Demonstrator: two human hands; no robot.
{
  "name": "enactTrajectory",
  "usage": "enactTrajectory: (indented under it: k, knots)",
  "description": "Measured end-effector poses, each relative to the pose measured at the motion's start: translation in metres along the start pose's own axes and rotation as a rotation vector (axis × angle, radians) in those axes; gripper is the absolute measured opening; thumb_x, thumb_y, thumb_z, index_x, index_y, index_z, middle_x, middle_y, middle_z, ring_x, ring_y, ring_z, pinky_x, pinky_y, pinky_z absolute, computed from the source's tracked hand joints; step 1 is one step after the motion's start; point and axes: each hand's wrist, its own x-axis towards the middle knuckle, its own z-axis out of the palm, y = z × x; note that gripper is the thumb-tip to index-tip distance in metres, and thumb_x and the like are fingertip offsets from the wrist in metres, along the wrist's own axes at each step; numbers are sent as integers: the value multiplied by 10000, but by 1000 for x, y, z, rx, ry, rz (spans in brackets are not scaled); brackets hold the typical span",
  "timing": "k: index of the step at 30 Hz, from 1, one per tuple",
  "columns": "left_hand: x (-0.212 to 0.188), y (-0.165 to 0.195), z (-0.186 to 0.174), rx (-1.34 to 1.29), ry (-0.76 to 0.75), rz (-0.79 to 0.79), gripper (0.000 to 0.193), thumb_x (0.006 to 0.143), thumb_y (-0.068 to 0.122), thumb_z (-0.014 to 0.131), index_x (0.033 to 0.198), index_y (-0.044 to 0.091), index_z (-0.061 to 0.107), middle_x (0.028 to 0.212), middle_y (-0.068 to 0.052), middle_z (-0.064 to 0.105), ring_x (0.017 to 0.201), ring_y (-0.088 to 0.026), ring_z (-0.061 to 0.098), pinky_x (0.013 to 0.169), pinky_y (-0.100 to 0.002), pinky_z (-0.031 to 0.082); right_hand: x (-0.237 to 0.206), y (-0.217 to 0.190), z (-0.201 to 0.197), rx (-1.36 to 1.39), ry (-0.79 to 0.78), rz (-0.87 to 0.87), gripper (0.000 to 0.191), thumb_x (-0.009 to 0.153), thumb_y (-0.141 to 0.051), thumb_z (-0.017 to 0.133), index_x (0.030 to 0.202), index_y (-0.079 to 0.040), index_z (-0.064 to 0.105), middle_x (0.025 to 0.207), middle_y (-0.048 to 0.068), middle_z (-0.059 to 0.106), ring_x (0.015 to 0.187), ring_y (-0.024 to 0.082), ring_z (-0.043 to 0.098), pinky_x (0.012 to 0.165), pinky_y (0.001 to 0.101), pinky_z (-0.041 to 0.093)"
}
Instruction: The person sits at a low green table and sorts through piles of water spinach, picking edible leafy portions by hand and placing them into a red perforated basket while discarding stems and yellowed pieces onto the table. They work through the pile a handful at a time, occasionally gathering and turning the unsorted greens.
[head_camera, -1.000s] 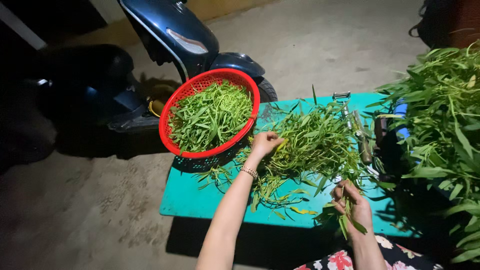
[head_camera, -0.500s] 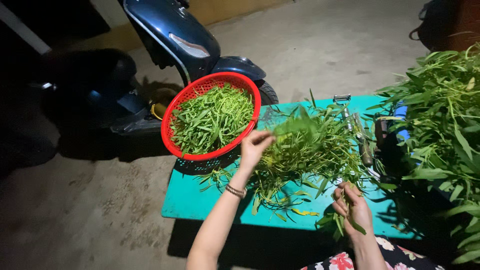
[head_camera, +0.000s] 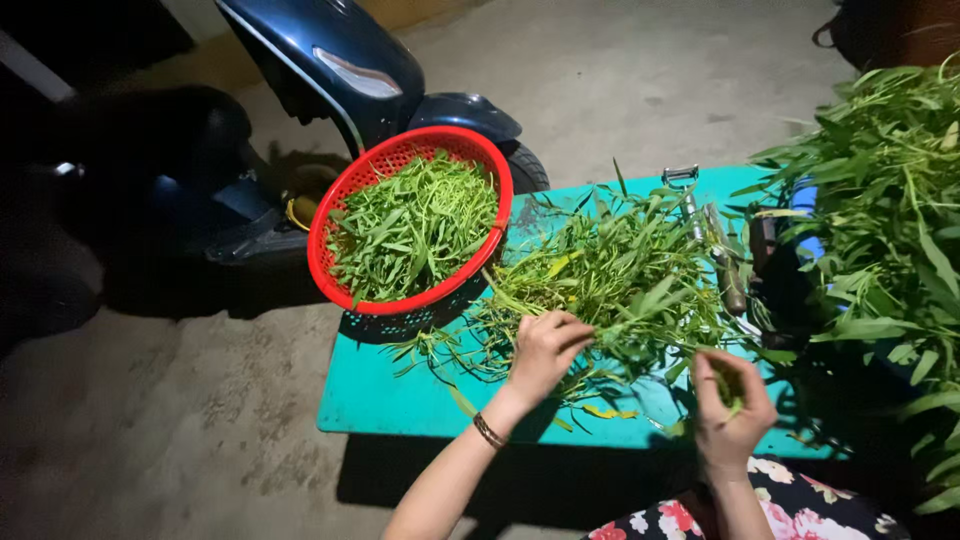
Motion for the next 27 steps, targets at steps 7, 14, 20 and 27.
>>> enactTrajectory:
  k: [7,14,20,27]
  knots:
    - [-8,27,-4,-9,43,36,241,929,267,758,1120,127,712,999,-4,739,943,-190,679,917,-376,398,6,-7,29,-527,-483,-255,479,808,-84,705,1273,-195,697,954,61,679,740,257,675,634,361,533]
    - [-19,11,3,-149,0,-106,266,909,269,762,1125,131,687,950,30,764,931,-169,705,937,-370,410,12,23,31,-681,-630,-200,392,762,-133,722,1139,-240,712,952,16,661,764,258,697,630,404,542]
    - [-45,-1,-4,-12,20,-80,149,903,167,753,1043,120,729,1034,-12,758,988,-203,685,920,-387,418,9,36,21,-612,-594,-73,303,817,-171,728,1111,-245,732,920,9,653,747,242,690,643,389,544]
    - [-47,-1,12,95,-112,-1,257,845,101,735,1102,118,730,1091,-10,742,953,-216,643,850,-388,414,3,45,33,-658,-671,-92,290,811,-190,757,1100,-206,729,916,18,672,739,265,685,642,404,532]
